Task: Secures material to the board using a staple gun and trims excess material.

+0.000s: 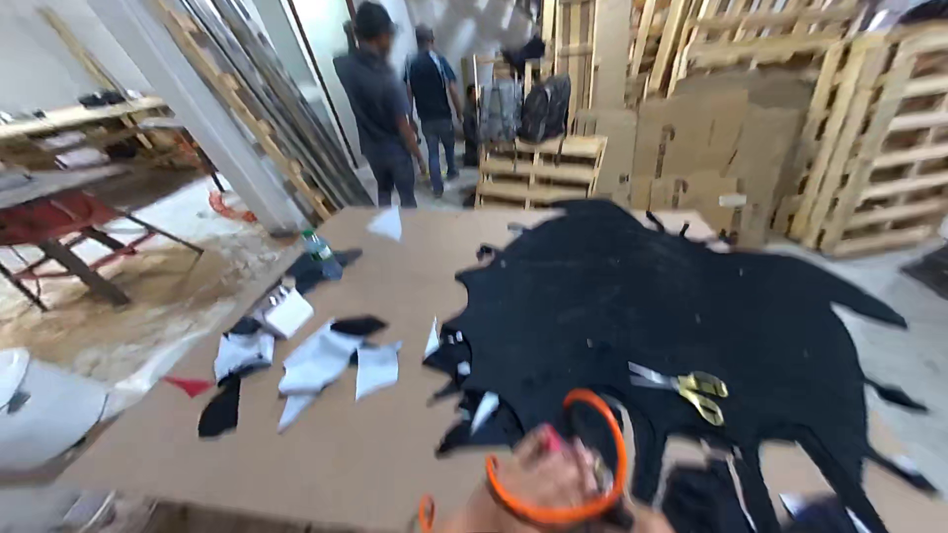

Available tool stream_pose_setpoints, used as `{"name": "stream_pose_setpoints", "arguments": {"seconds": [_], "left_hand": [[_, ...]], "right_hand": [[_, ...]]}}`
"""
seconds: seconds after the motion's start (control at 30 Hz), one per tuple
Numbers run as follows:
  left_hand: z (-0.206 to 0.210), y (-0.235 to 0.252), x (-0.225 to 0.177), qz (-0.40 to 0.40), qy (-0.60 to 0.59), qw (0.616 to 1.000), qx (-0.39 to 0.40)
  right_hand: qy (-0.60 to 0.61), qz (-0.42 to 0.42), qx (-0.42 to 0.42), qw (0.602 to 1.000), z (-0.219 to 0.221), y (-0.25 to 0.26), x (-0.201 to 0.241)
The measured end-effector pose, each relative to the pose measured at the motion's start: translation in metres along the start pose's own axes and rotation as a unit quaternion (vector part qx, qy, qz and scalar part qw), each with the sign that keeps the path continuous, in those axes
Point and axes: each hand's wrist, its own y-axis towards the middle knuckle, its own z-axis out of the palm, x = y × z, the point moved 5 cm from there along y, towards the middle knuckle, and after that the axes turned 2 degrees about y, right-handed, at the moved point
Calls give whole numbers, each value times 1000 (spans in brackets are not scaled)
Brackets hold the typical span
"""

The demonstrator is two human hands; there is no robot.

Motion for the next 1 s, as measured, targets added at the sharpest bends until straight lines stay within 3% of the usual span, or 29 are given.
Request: {"name": "stream_pose_setpoints", "arguments": {"seconds": [0.1,0.23,0.33,0.43,0.5,0.63,1.0], "left_hand": [[7,-35,14,-105,49,993,-30],[79,-88,50,-320,51,937,126],[121,-98,63,-486,-3,848,208],[151,-108,87,-624,-92,756,178],[158,-113,107,-639,-104,748,145],[160,-103,136,-629,-98,751,178],[175,-88,161,-611,-81,736,279]], "right_hand": [[88,68,-40,993,-36,17,-27],[168,15,-64,984,-53,54,-45],[143,-36,-3,989,-43,77,-50],[168,-12,42,985,-18,90,-47],[209,2,54,976,0,97,-46],[185,18,83,979,20,105,-47],[107,-106,82,985,38,106,-47]]}}
